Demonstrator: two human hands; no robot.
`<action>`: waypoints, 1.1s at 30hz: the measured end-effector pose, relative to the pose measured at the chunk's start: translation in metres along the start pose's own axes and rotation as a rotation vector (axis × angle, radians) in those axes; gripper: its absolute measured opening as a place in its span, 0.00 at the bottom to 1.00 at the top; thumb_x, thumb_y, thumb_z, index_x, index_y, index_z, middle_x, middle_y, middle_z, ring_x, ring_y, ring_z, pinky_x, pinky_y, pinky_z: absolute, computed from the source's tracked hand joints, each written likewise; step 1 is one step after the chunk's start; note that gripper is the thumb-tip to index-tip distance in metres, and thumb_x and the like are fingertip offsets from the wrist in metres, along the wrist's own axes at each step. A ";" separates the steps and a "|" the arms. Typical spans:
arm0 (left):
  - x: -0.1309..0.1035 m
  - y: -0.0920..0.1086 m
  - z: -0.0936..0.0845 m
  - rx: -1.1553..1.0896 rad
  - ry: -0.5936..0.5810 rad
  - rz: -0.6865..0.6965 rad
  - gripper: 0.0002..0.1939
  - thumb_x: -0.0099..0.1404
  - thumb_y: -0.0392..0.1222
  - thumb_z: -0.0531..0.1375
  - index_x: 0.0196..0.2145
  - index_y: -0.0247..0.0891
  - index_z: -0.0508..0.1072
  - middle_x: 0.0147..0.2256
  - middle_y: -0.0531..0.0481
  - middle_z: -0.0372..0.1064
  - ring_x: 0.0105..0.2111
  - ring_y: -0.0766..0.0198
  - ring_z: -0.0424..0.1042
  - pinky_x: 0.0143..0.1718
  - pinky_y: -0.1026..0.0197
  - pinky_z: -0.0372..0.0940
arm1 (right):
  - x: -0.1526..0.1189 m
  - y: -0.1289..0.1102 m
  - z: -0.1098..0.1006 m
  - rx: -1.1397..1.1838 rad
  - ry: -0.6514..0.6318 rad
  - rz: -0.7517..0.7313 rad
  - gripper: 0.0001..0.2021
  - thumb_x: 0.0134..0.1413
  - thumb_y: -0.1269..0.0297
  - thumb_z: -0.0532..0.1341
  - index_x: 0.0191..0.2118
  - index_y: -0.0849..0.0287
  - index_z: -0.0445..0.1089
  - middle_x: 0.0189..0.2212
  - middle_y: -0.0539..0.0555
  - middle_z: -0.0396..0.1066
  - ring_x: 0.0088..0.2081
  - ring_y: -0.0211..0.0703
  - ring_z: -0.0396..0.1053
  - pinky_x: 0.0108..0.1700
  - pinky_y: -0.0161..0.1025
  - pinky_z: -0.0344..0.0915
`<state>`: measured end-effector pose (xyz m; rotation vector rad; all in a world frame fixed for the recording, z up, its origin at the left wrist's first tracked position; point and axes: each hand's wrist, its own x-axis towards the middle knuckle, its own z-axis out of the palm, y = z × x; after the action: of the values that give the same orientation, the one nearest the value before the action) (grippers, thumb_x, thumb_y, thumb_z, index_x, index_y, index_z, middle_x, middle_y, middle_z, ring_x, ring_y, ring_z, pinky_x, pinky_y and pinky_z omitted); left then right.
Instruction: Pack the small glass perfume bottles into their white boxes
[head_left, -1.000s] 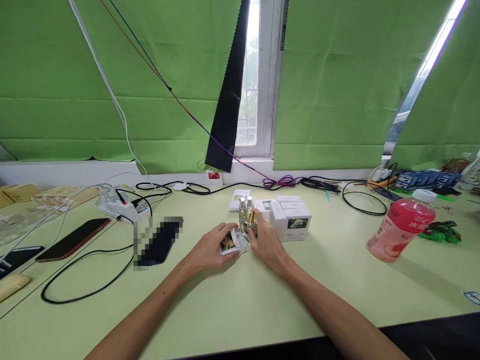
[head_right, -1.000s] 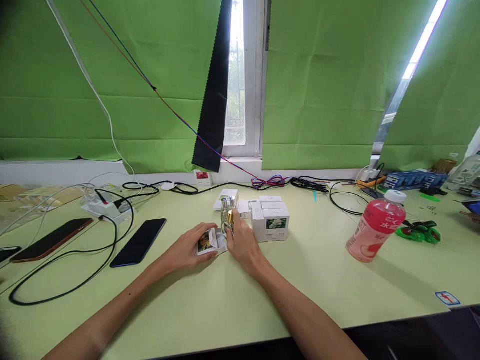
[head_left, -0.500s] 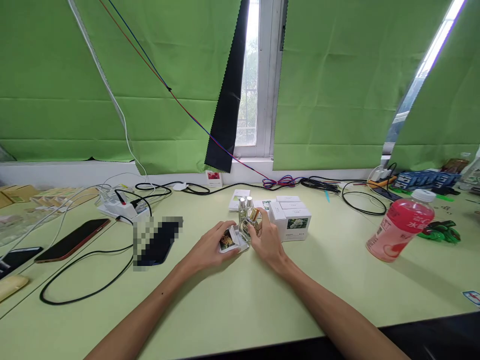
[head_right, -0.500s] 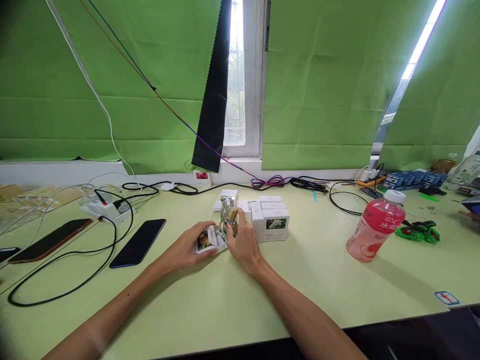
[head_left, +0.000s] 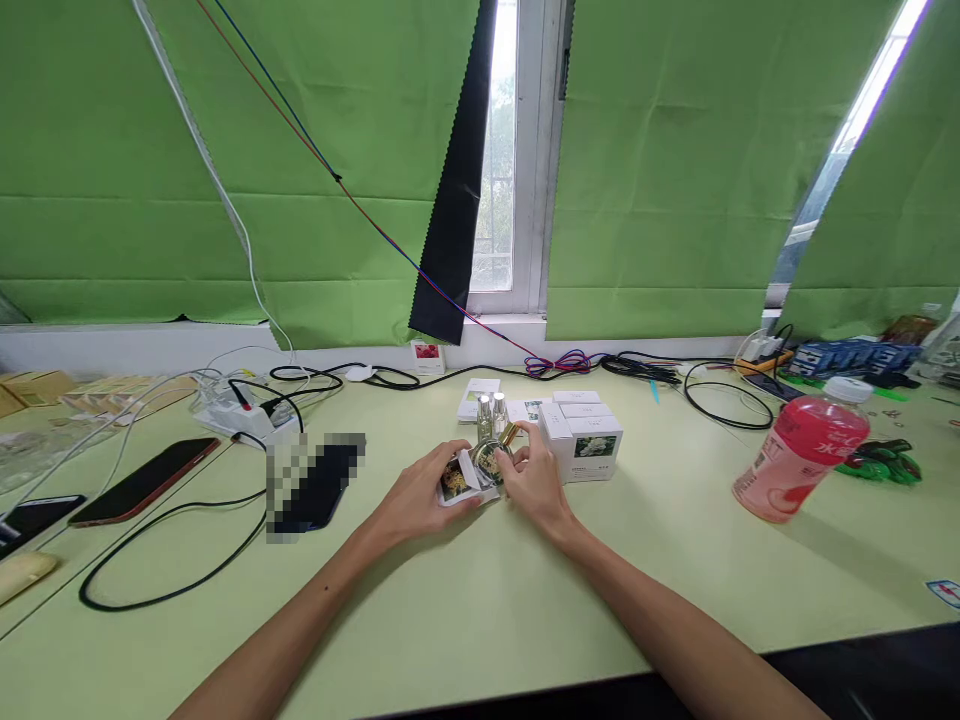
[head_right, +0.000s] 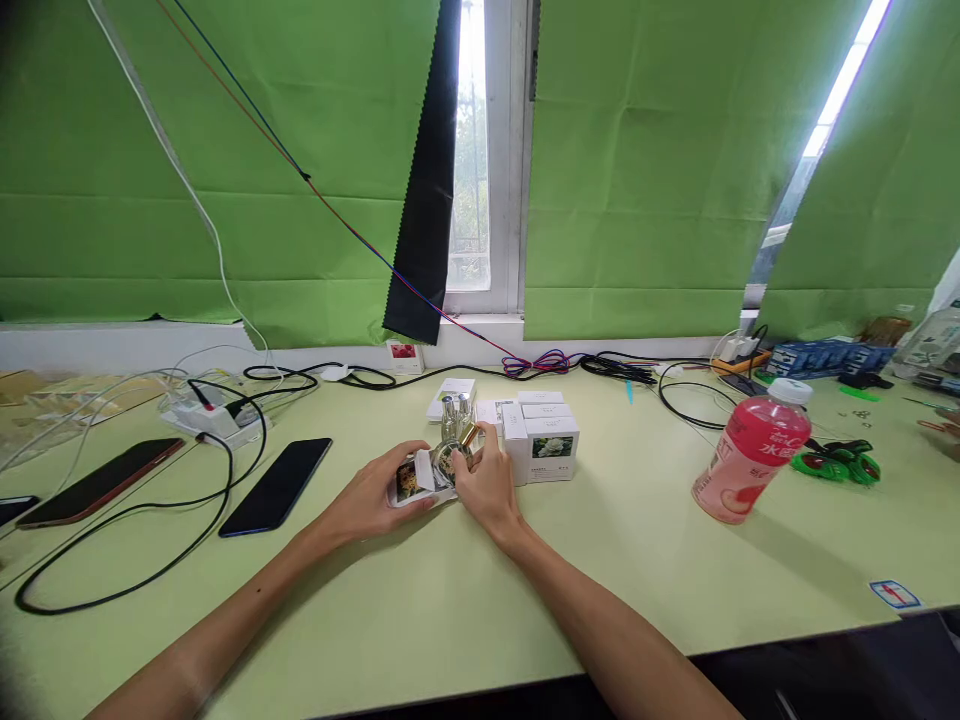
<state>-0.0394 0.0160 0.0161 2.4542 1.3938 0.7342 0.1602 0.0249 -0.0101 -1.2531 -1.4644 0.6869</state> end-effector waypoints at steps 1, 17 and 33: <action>0.000 0.000 0.000 -0.002 0.001 0.001 0.33 0.61 0.54 0.65 0.59 0.42 0.65 0.52 0.45 0.74 0.46 0.52 0.76 0.45 0.55 0.70 | 0.000 0.000 0.000 0.006 -0.003 0.008 0.24 0.57 0.62 0.60 0.59 0.62 0.62 0.19 0.44 0.67 0.20 0.43 0.69 0.24 0.36 0.60; 0.000 -0.001 0.003 -0.060 0.056 0.033 0.32 0.60 0.54 0.67 0.58 0.42 0.65 0.50 0.46 0.75 0.43 0.56 0.76 0.44 0.56 0.71 | -0.004 -0.002 0.002 0.201 -0.014 0.151 0.22 0.57 0.59 0.61 0.54 0.58 0.58 0.16 0.42 0.67 0.15 0.42 0.66 0.20 0.35 0.60; 0.001 -0.001 0.006 -0.065 0.094 0.024 0.31 0.58 0.54 0.68 0.56 0.43 0.68 0.48 0.47 0.76 0.43 0.55 0.76 0.42 0.56 0.72 | -0.005 -0.003 0.003 0.212 -0.041 0.187 0.20 0.57 0.57 0.61 0.51 0.57 0.56 0.15 0.41 0.67 0.15 0.41 0.66 0.19 0.34 0.58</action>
<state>-0.0365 0.0172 0.0111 2.4195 1.3521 0.8966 0.1556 0.0197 -0.0100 -1.2255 -1.2799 0.9720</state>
